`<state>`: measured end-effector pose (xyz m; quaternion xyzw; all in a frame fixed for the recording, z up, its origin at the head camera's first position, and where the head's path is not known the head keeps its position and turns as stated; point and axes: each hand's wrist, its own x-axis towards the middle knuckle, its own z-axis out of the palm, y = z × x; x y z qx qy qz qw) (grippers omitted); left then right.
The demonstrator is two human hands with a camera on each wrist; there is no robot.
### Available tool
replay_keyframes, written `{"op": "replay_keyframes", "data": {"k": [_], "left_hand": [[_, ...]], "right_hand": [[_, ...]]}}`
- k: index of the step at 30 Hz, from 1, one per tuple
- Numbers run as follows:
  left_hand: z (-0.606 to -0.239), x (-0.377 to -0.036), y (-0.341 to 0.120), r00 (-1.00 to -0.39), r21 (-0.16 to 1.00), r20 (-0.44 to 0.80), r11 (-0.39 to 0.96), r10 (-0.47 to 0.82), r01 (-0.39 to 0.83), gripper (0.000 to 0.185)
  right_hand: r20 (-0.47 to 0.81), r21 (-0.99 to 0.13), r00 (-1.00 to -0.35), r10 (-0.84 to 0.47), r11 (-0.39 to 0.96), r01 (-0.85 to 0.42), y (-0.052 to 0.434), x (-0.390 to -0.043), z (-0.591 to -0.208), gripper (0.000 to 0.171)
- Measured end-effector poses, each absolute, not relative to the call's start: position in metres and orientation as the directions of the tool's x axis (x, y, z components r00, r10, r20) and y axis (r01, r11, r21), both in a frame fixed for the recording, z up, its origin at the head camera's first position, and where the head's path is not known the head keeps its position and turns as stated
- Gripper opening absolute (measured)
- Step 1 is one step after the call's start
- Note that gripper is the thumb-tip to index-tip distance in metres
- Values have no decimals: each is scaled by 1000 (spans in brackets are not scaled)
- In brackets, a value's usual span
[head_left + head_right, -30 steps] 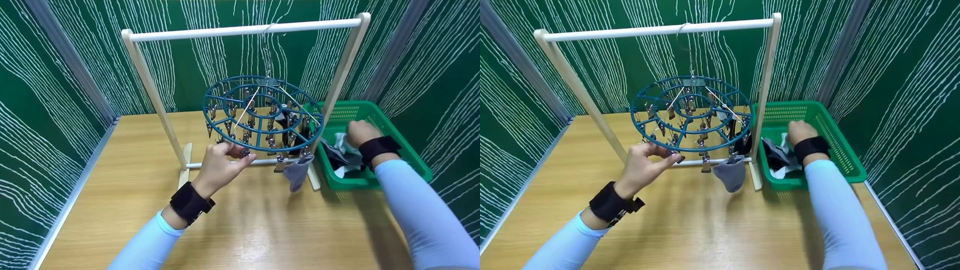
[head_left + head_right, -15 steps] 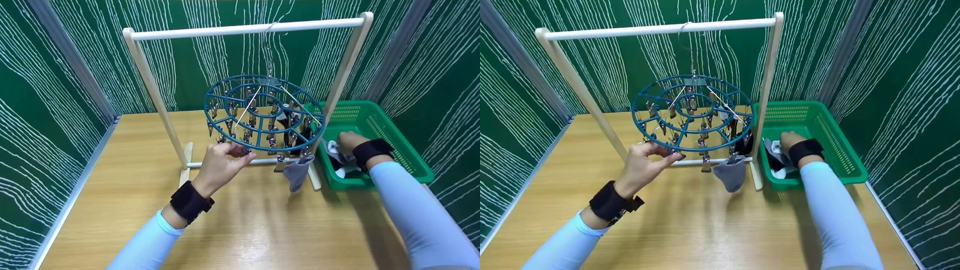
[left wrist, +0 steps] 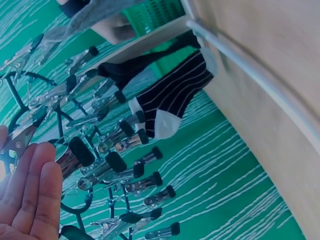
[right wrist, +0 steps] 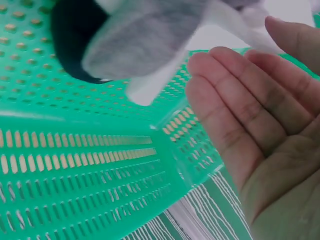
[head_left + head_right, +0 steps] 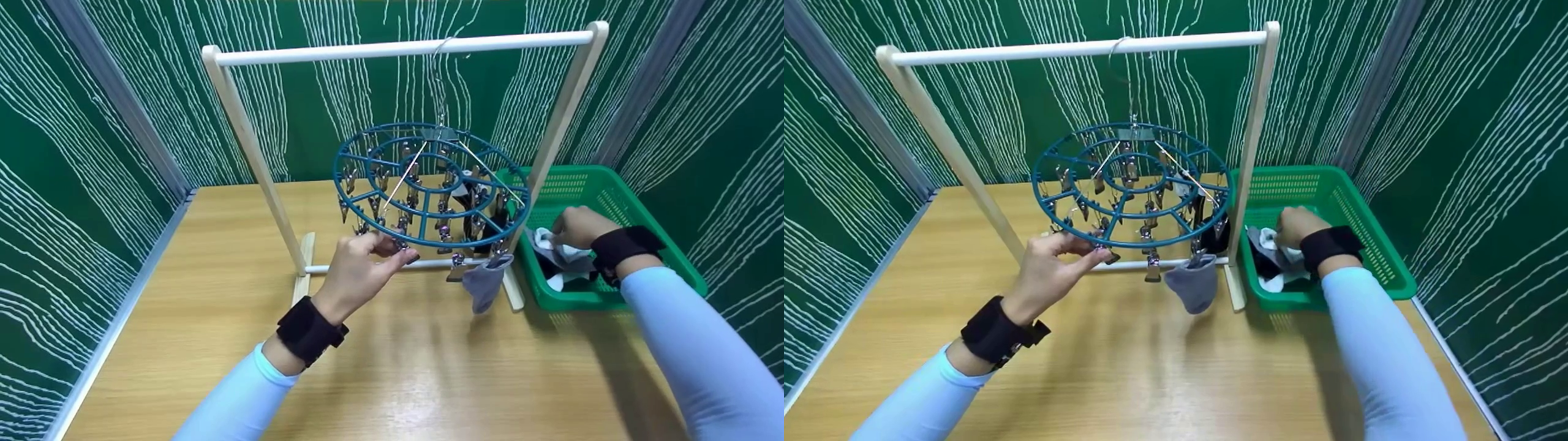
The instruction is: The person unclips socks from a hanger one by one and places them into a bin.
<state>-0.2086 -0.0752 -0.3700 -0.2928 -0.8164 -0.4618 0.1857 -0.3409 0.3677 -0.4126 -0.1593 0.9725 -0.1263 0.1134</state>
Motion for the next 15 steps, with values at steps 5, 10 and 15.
{"op": "replay_keyframes", "data": {"k": [5, 10, 15], "left_hand": [[-370, -209, -75, -738, 611, 589, 417, 330, 673, 15], [-371, -209, -76, -727, 585, 602, 436, 332, 683, 15], [-372, -207, -77, -733, 583, 599, 452, 323, 676, 16]], "right_hand": [[-130, -333, -931, -342, 899, -284, 368, -332, -391, 35], [-49, -369, -948, -314, 888, -275, 365, -319, -362, 40], [33, -387, -952, -304, 875, -293, 356, -300, -338, 38]]}}
